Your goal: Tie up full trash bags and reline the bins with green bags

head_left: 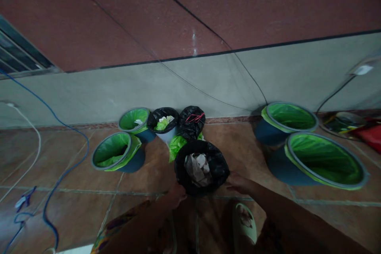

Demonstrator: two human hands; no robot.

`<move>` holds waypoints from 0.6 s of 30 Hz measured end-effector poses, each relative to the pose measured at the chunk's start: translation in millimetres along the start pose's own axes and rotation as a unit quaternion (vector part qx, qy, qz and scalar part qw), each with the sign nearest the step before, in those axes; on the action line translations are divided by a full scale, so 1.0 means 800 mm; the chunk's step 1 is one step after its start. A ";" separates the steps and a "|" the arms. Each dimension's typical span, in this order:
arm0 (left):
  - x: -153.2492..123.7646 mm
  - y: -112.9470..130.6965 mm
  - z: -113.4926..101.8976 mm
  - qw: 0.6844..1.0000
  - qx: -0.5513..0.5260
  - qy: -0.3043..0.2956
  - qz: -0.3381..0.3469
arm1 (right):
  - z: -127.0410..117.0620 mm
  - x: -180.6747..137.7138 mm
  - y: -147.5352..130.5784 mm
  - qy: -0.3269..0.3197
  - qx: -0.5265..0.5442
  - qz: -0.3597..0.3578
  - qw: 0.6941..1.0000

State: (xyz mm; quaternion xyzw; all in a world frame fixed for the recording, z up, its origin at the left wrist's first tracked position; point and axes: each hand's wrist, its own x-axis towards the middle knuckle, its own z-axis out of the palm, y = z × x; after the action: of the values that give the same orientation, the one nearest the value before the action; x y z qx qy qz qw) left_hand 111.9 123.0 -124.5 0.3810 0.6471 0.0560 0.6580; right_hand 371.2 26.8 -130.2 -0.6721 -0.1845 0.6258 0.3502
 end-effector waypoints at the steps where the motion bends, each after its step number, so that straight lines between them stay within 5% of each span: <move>1: 0.001 -0.001 0.000 1.000 -0.014 -0.002 -0.003 | -0.001 0.000 0.002 -0.017 0.016 -0.003 1.000; 9: 0.009 -0.012 0.005 0.997 -0.069 0.008 -0.037 | 0.001 0.022 0.020 0.035 0.043 0.033 0.998; 18: 0.009 -0.005 0.008 0.997 -0.024 0.016 -0.074 | -0.013 0.017 0.004 0.078 -0.078 0.106 0.988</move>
State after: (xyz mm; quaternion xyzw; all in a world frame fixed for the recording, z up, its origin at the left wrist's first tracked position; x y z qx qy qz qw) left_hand 117.4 121.5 -133.6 0.3148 0.6823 0.0287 0.6592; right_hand 382.2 31.3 -142.3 -0.7599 -0.1326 0.5888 0.2416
